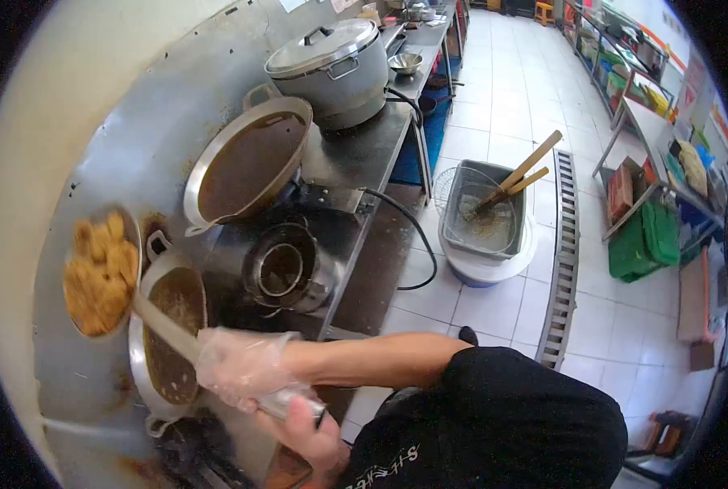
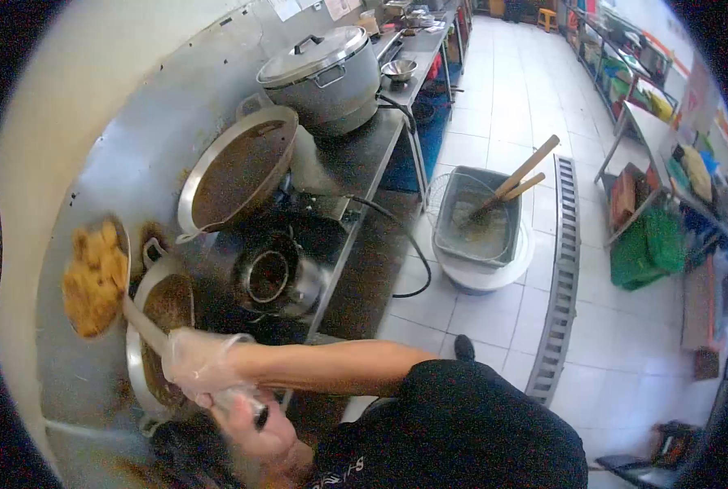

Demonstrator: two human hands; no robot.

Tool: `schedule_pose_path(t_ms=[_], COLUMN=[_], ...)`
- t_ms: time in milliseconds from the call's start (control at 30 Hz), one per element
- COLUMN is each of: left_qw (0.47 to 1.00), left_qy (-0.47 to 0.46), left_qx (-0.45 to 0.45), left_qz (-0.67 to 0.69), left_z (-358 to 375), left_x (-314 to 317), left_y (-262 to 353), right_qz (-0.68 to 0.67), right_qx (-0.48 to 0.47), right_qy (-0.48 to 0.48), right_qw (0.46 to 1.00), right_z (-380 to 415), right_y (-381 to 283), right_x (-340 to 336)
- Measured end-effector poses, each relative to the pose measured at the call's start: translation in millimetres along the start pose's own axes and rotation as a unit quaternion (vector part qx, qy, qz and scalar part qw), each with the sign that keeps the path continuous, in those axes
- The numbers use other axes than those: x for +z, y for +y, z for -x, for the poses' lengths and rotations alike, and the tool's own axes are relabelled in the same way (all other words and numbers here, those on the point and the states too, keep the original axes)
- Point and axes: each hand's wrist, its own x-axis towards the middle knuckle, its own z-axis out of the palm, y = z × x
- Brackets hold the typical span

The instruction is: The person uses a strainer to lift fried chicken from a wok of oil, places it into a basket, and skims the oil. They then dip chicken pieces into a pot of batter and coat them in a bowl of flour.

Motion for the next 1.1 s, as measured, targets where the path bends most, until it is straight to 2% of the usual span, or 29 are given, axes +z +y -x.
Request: schedule_pose_path(t_ms=[33,100,133,167,233,267,367,400,467,500,533,667,767,833,867,933,1000,1067,1100], left_qw=[0.986,0.881,0.843,0.816,0.766,0.766,0.782,0.816,0.855,0.861,0.86,0.822,0.727,0.768,0.773,0.772,0.772,0.773,0.77], left_qy=[-0.139,-0.399,-0.486,-0.557,-0.638,-0.597,-0.553,-0.483,-0.335,-0.268,-0.203,-0.086,0.044,0.125,0.152,0.14,0.07,-0.033,-0.094], left_qx=[0.046,0.186,0.178,0.106,-0.048,-0.237,-0.288,-0.318,-0.389,-0.422,-0.452,-0.5,-0.6,-0.547,-0.539,-0.544,-0.543,-0.515,-0.483], left_qz=[-0.079,-0.175,-0.146,-0.113,-0.065,-0.019,-0.02,-0.007,-0.071,-0.095,-0.123,-0.26,-0.33,-0.308,-0.298,-0.298,-0.323,-0.369,-0.407], left_z=[1,2,2,-3,-8,2,16,27,56,71,86,137,161,188,197,210,222,234,239], left_x=[-6,-17,-5,20,64,85,94,88,52,36,17,-68,-156,-193,-211,-228,-233,-235,-237], left_y=[-19,-58,-64,-66,-80,-77,-155,-180,-257,-286,-310,-382,-413,-402,-396,-383,-375,-376,-379], right_qz=[-0.026,-0.054,-0.069,-0.043,0.009,0.036,0.056,0.051,0.031,0.002,0.015,0.086,0.128,0.14,0.225,0.386,0.447,0.428,0.453], right_qx=[0.03,0.088,0.102,0.152,0.251,0.299,0.308,0.3,0.274,0.232,0.25,0.322,0.342,0.324,0.365,0.435,0.433,0.416,0.378], right_qy=[0.026,0.093,0.132,0.153,0.219,0.264,0.41,0.457,0.513,0.556,0.569,0.607,0.643,0.676,0.67,0.634,0.629,0.641,0.649], right_qw=[0.999,0.99,0.984,0.976,0.943,0.916,0.857,0.836,0.813,0.798,0.783,0.721,0.674,0.646,0.606,0.509,0.467,0.483,0.48], right_z=[26,86,117,148,202,224,304,330,369,382,393,437,469,493,503,520,550,553,557], right_y=[-27,-70,-87,-106,-148,-168,-183,-178,-173,-167,-162,-145,-113,-76,-54,-1,83,136,171], right_x=[-10,-31,-41,-52,-63,-67,-74,-78,-89,-94,-105,-162,-210,-236,-249,-269,-290,-301,-306])
